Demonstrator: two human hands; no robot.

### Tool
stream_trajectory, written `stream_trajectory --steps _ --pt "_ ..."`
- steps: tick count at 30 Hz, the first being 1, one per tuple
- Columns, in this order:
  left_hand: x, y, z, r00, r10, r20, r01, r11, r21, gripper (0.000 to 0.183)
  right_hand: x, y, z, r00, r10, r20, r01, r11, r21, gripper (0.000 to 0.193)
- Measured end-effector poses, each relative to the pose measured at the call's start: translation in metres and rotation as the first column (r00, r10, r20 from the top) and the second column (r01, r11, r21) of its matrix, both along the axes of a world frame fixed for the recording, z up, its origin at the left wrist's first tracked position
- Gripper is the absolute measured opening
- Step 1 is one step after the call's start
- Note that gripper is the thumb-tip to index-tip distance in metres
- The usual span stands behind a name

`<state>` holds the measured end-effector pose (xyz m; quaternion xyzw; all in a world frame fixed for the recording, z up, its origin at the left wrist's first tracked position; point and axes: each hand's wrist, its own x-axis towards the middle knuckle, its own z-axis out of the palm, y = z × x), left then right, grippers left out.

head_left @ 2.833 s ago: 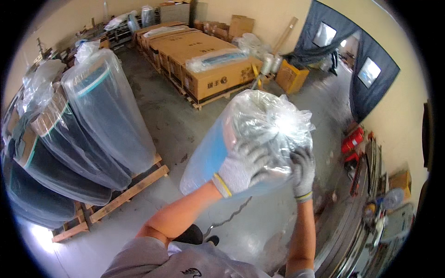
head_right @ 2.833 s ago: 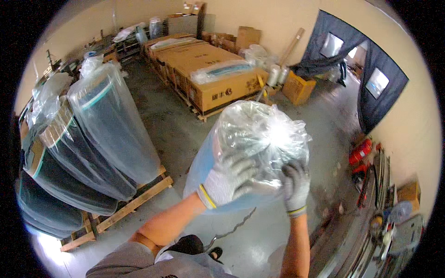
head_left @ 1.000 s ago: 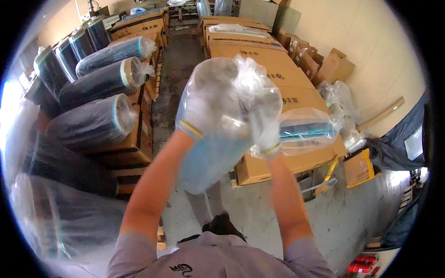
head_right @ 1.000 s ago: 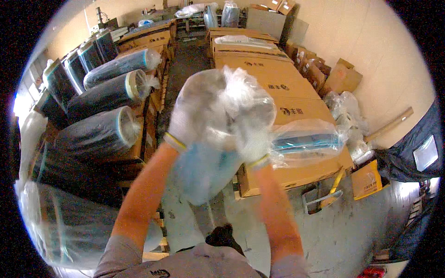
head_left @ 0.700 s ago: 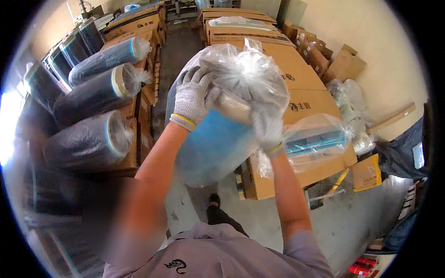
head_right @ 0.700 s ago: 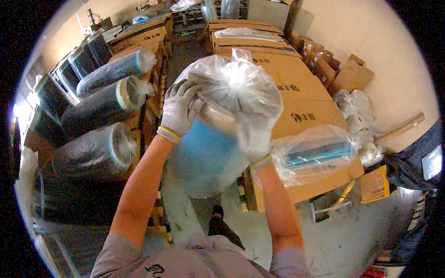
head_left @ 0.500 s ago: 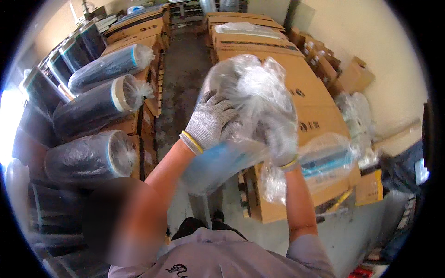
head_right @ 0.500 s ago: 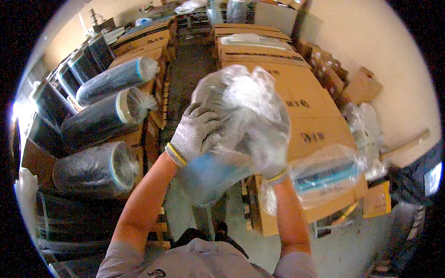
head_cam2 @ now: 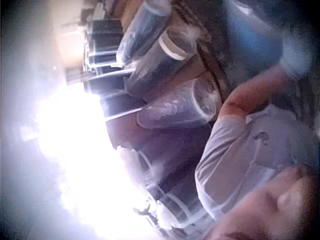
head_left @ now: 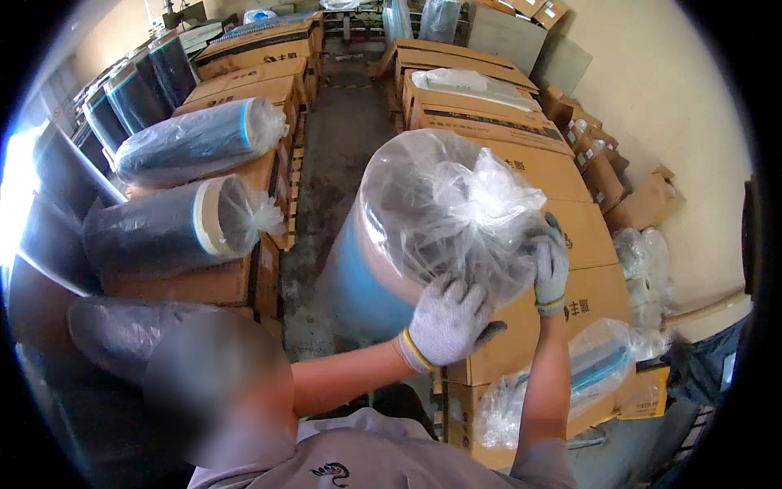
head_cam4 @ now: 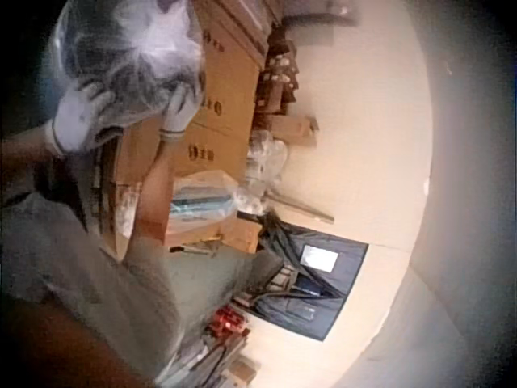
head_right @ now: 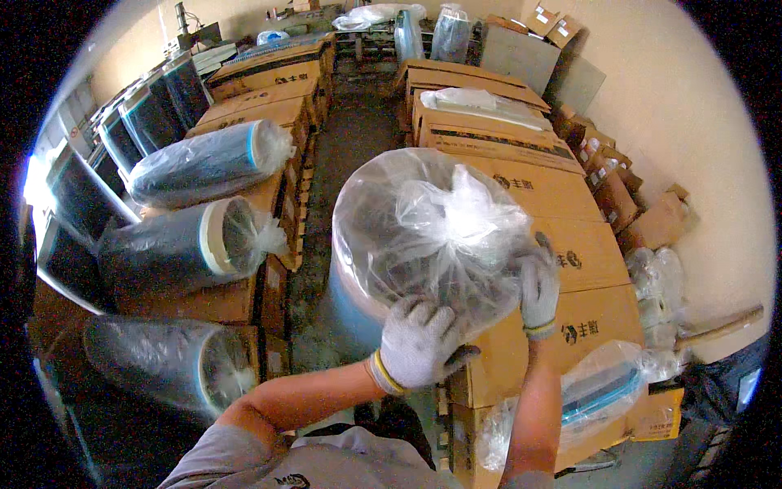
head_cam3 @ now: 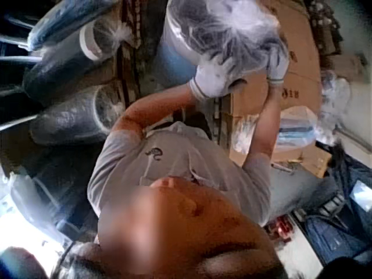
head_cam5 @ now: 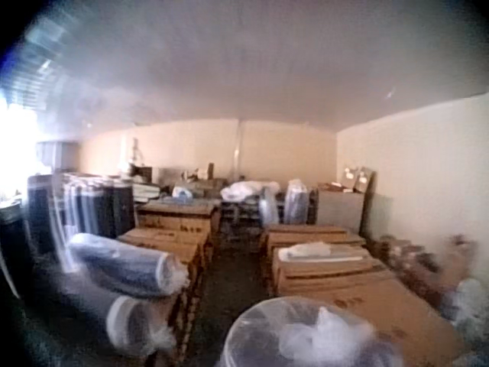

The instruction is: The person labels a roll of blue industrial film using a marker, places the roll inside a clear plastic bag, ties the bag closed, and then slides the packaged roll into a large cardboard box.

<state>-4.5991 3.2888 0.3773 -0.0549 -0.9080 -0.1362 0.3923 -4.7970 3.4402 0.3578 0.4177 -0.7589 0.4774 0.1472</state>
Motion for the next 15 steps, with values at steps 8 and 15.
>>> stream_trajectory --steps 8,15 --pt "-0.179 -0.325 -0.010 0.994 0.050 0.094 -0.049 0.999 -0.011 0.036 -0.039 -0.211 -0.017 0.779 -0.379 -0.499 0.351 0.924 -0.153 0.020" --pt "-0.255 -0.380 0.020 0.986 0.164 -0.029 -0.154 0.967 0.203 0.035 -0.210 -0.333 0.033 0.964 0.137 -0.230 -0.128 0.990 0.052 0.025"
